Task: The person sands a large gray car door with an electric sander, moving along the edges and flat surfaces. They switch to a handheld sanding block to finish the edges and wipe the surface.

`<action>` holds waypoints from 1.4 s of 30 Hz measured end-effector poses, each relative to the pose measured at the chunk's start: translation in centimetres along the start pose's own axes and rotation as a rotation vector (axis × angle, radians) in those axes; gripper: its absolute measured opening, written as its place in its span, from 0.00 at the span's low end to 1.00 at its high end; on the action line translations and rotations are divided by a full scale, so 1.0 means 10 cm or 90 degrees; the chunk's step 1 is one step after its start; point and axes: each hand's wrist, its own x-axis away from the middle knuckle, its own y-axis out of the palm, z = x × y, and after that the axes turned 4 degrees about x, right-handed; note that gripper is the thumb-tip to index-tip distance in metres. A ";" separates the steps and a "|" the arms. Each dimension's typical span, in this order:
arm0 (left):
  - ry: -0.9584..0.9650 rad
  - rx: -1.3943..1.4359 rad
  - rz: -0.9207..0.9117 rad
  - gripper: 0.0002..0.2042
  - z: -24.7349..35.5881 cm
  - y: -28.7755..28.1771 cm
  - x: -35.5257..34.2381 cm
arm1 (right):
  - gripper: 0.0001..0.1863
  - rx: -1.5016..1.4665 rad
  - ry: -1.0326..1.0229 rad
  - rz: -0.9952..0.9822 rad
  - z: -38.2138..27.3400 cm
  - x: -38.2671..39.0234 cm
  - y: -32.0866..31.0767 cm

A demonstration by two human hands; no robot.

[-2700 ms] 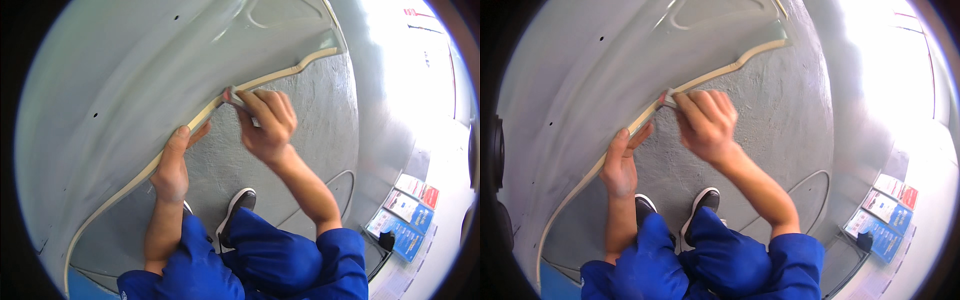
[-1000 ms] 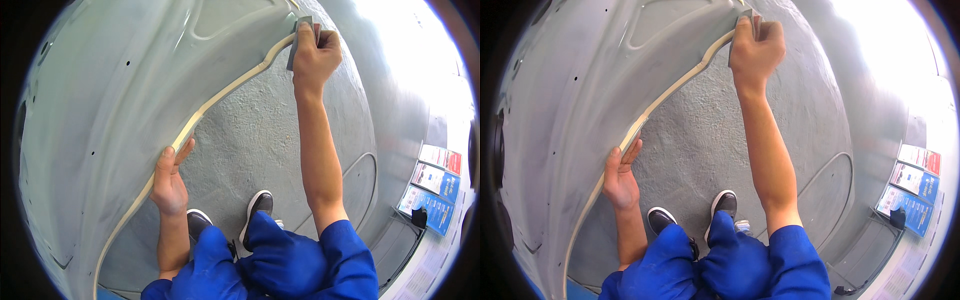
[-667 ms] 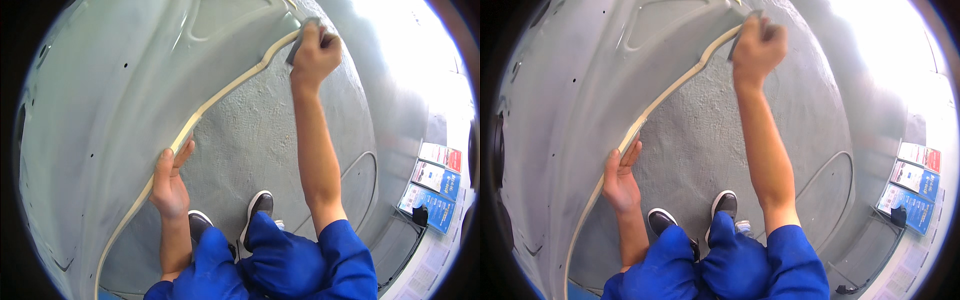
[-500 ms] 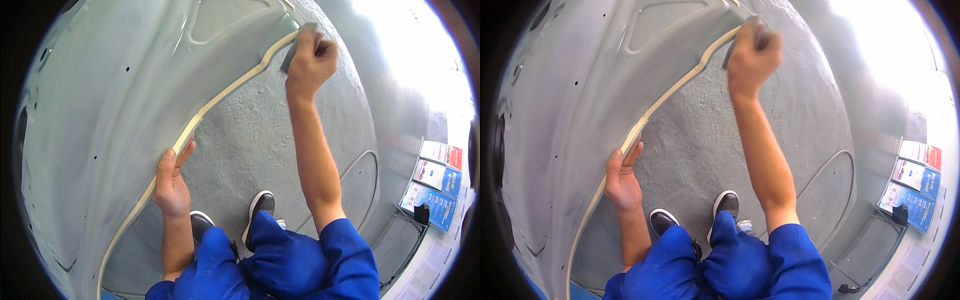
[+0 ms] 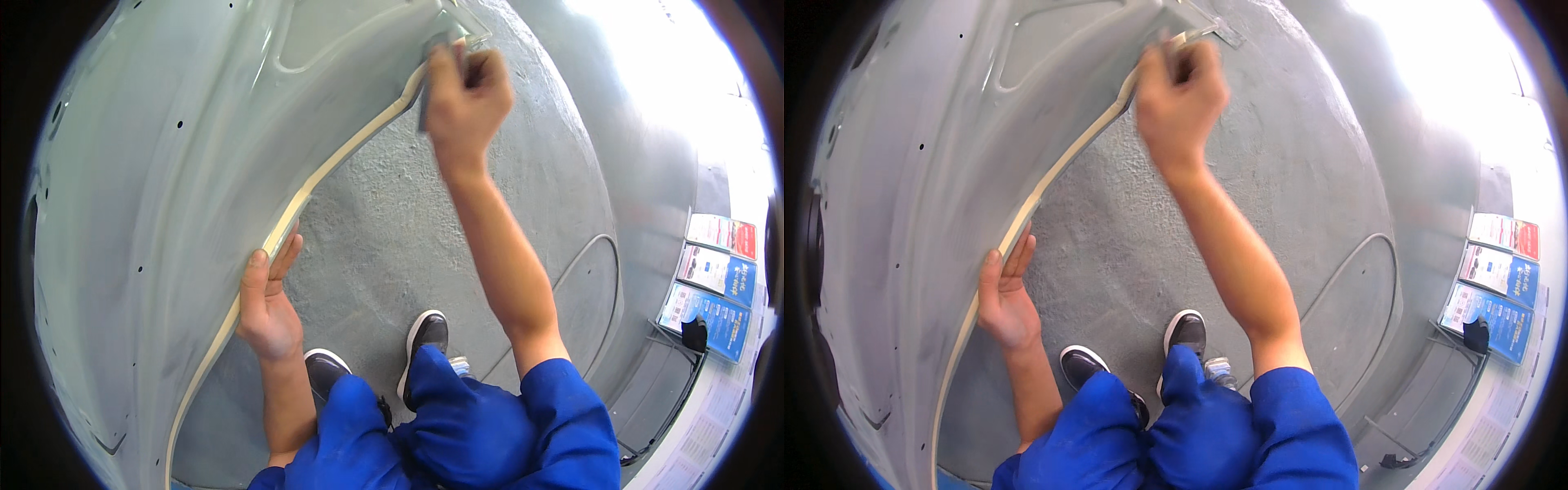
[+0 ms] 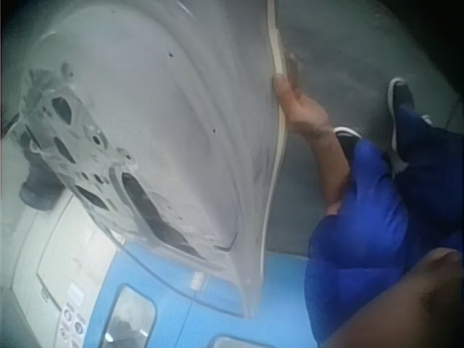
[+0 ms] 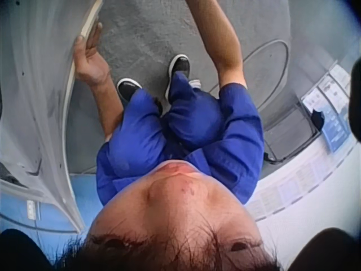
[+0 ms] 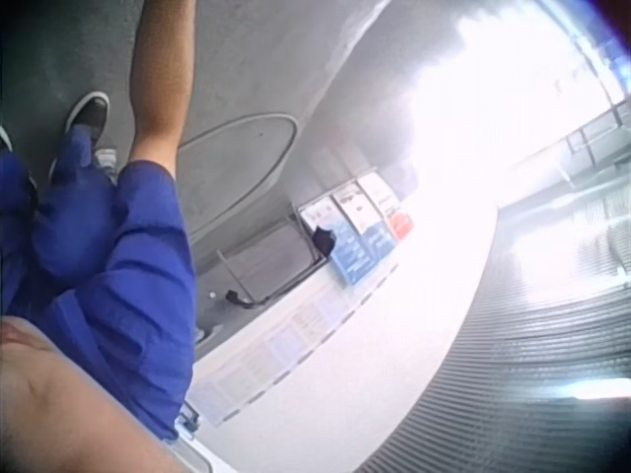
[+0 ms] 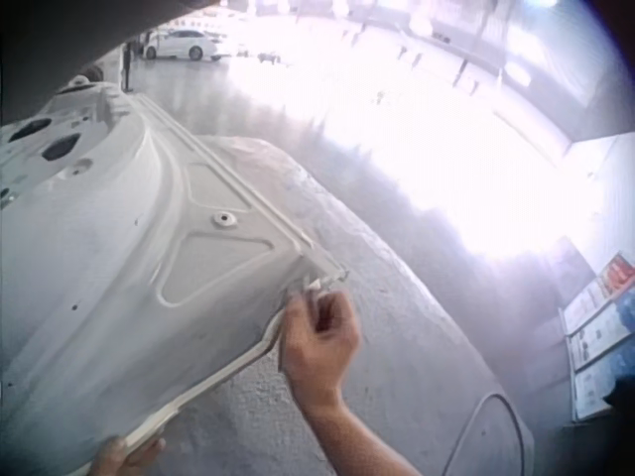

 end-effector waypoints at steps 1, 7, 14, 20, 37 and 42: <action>-0.005 -0.001 -0.010 0.23 0.00 0.01 0.00 | 0.17 0.032 -0.018 0.046 0.09 -0.24 0.01; 0.003 0.006 0.002 0.22 -0.26 -0.19 0.04 | 0.18 0.089 0.096 -0.042 0.29 -0.74 -0.22; 0.006 0.004 -0.001 0.20 -0.06 -0.12 0.04 | 0.24 0.323 -0.066 -0.347 -0.03 -1.16 -0.47; 0.018 0.026 -0.053 0.19 -0.04 -0.08 0.03 | 0.17 0.356 -0.292 -0.291 0.04 -1.24 -0.31; 0.244 0.382 0.005 0.31 0.14 -0.99 0.89 | 0.22 -0.094 -0.512 -0.573 -0.81 1.12 -0.11; 0.215 0.476 0.012 0.35 0.16 -0.98 0.80 | 0.18 -0.147 -0.671 -0.611 -1.16 1.25 0.14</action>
